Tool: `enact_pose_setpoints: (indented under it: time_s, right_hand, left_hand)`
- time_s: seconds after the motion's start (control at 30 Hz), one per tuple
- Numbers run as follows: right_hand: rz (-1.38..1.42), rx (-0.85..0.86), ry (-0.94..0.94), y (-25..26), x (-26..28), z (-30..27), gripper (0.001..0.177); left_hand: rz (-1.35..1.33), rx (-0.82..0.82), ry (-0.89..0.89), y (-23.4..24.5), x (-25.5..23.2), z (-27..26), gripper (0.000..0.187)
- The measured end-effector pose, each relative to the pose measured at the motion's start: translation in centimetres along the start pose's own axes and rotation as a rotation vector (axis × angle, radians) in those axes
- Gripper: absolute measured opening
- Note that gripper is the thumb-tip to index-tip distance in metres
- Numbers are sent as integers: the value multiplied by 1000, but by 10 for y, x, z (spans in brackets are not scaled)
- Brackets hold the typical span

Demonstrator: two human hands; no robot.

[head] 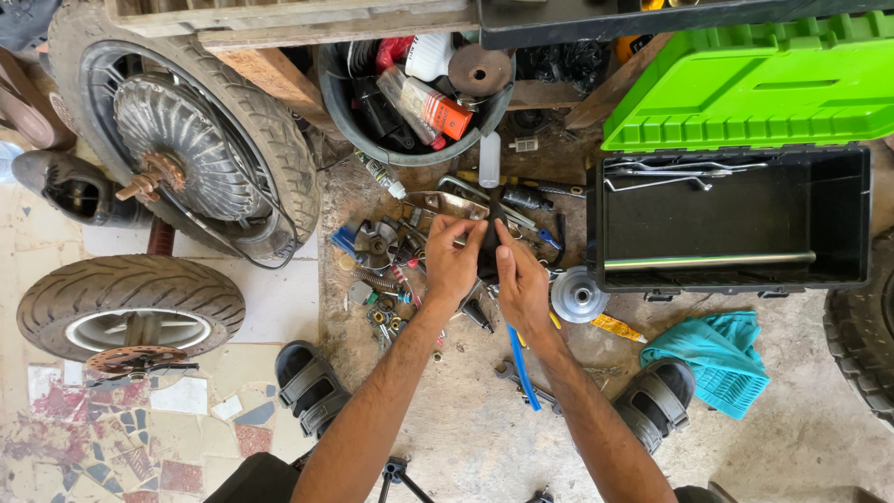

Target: The person assembles a small mechanical component by fitting a metal sleeve onto a cylindrical shaft, applying a small amount of lubricant, and tightening the parts together using a hex key and a wrench.

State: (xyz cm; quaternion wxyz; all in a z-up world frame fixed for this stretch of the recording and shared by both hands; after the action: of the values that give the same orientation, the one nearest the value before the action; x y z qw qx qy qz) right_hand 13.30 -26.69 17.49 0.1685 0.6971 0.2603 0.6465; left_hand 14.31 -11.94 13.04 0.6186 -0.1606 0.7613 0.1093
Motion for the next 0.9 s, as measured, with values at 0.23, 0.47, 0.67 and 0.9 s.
enact_pose_setpoints:
  time_s: [0.23, 0.47, 0.67, 0.9]
  right_hand:
    - [166, -108, -168, 21, -47, 5, 27]
    - [560, 20, -184, 21, -34, 5, 41]
    - [272, 131, -137, 25, -18, 10, 32]
    - [-500, -91, 502, 41, 16, 1, 26]
  left_hand:
    - [-365, -48, 333, 11, 38, 1, 33]
    - [-730, 31, 440, -12, 37, -6, 32]
    - [-337, 47, 261, -10, 8, -6, 35]
    - [42, 119, 262, -5, -1, -6, 31]
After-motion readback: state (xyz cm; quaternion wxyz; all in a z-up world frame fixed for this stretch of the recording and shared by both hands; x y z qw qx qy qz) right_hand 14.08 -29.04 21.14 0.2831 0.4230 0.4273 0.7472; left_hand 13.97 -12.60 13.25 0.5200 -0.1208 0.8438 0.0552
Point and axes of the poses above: each hand's wrist, its own z-axis towards the middle knuckle, its own y-axis out of the back of the hand, x = y × z, the point moved 7 cm from there along z, towards the middle knuckle, and after that the axes turned 15 degrees about -z, right-handed, at the moved point
